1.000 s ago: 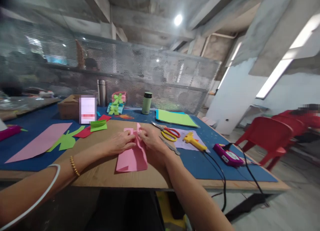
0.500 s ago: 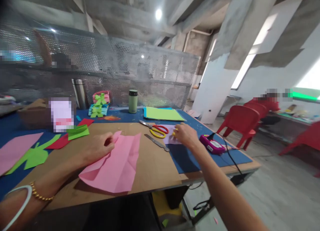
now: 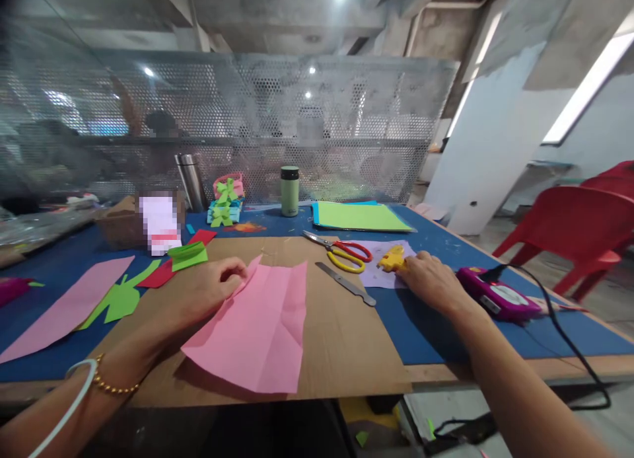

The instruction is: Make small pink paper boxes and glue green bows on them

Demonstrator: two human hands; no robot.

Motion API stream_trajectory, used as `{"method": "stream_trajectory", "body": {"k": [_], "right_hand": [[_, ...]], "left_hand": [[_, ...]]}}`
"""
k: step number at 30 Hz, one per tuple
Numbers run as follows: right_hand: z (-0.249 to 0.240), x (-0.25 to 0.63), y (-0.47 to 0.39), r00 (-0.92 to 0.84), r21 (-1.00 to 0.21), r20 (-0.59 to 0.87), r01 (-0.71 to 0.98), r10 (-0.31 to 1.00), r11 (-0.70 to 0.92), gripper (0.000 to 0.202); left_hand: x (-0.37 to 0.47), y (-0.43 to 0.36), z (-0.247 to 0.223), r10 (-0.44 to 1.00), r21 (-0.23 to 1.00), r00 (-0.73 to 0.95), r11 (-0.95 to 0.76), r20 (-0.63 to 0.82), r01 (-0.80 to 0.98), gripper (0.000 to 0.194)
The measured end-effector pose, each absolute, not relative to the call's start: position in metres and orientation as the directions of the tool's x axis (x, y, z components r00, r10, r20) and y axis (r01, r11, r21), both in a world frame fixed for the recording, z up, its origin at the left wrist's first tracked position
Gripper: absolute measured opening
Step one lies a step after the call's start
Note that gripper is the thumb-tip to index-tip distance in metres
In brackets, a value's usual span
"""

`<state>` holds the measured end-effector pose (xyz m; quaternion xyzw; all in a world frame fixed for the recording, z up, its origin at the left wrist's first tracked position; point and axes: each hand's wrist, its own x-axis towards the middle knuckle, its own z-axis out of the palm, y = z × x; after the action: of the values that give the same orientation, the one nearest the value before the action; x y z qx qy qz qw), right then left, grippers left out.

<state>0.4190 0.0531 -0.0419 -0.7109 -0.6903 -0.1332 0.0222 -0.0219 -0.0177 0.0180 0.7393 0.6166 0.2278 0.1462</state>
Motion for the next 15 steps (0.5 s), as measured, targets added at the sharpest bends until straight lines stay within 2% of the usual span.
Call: {"method": "stream_trajectory", "body": {"k": [6, 9, 12, 15], "right_hand": [[-0.045, 0.424, 0.052, -0.017, 0.143, 0.323, 0.989, 0.946, -0.031, 0.019], [-0.034, 0.418, 0.05, -0.034, 0.069, 0.426, 0.998, 0.904, 0.005, 0.022], [-0.011, 0.398, 0.041, -0.046, -0.127, 0.498, 0.984, 0.866, 0.125, 0.032], [0.017, 0.358, 0.026, -0.084, -0.403, 0.424, 0.874, 0.902, 0.271, 0.046]], "left_hand": [[-0.023, -0.01, 0.004, 0.954, 0.552, 0.192, -0.291, 0.231, 0.781, 0.026], [-0.023, -0.005, -0.004, 0.953, 0.567, 0.194, -0.295, 0.233, 0.769, 0.027], [-0.023, 0.0, -0.012, 0.95, 0.551, 0.2, -0.303, 0.241, 0.777, 0.031], [-0.023, 0.005, -0.019, 0.932, 0.505, 0.229, -0.347, 0.282, 0.79, 0.03]]}}
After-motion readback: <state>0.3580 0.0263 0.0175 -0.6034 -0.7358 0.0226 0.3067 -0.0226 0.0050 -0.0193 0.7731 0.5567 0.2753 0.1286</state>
